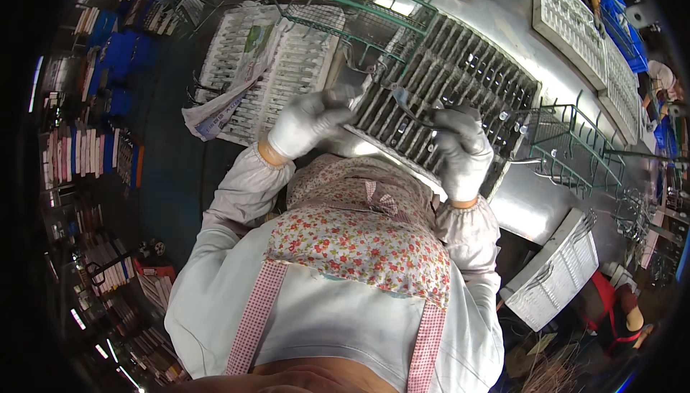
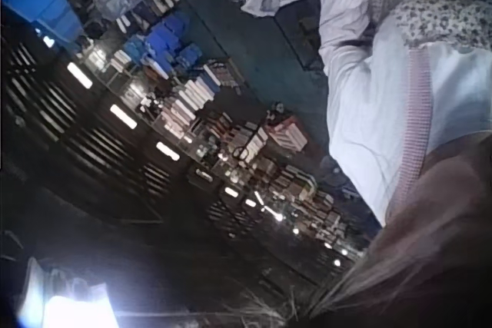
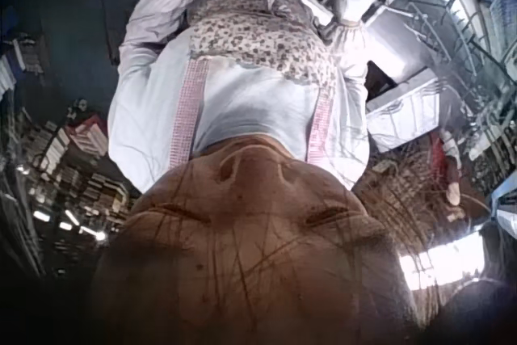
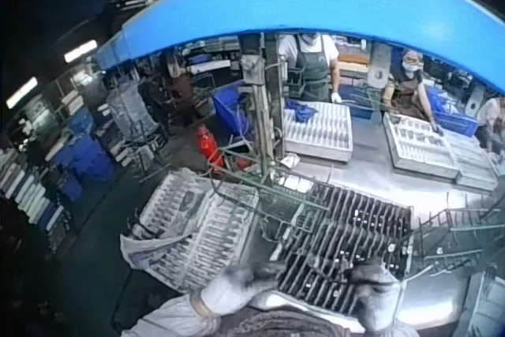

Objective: The person sorts and arranges metal components by hand from plastic bins into wire racks on a work table.

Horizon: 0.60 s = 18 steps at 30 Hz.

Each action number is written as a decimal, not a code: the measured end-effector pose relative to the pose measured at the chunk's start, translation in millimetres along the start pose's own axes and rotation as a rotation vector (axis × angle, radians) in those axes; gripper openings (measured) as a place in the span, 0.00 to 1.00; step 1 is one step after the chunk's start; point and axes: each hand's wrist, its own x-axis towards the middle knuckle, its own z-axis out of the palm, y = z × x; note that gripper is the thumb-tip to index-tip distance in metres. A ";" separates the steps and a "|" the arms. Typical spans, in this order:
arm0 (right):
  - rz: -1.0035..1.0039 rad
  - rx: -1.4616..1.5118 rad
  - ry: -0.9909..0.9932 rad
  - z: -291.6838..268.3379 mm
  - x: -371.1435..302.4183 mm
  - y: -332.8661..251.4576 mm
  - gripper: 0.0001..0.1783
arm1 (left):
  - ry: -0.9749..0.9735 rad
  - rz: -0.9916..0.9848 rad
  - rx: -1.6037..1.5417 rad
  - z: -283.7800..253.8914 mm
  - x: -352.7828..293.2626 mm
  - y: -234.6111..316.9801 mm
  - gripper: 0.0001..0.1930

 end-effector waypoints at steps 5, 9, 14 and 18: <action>0.455 0.168 0.297 -28.5 -1.5 42.2 0.14 | 0.407 -0.654 -0.260 -35.6 -29.2 -112.4 0.28; 0.604 0.107 0.294 -75.3 11.0 94.8 0.15 | 0.419 -0.745 -0.242 -46.8 -8.8 -132.0 0.27; 0.679 -0.223 0.261 -93.8 58.2 131.4 0.20 | 0.450 -0.704 -0.325 -57.4 9.3 -157.6 0.25; 0.591 -0.555 0.124 -104.1 113.8 157.2 0.24 | 0.358 -0.818 -0.290 -59.4 15.7 -184.7 0.26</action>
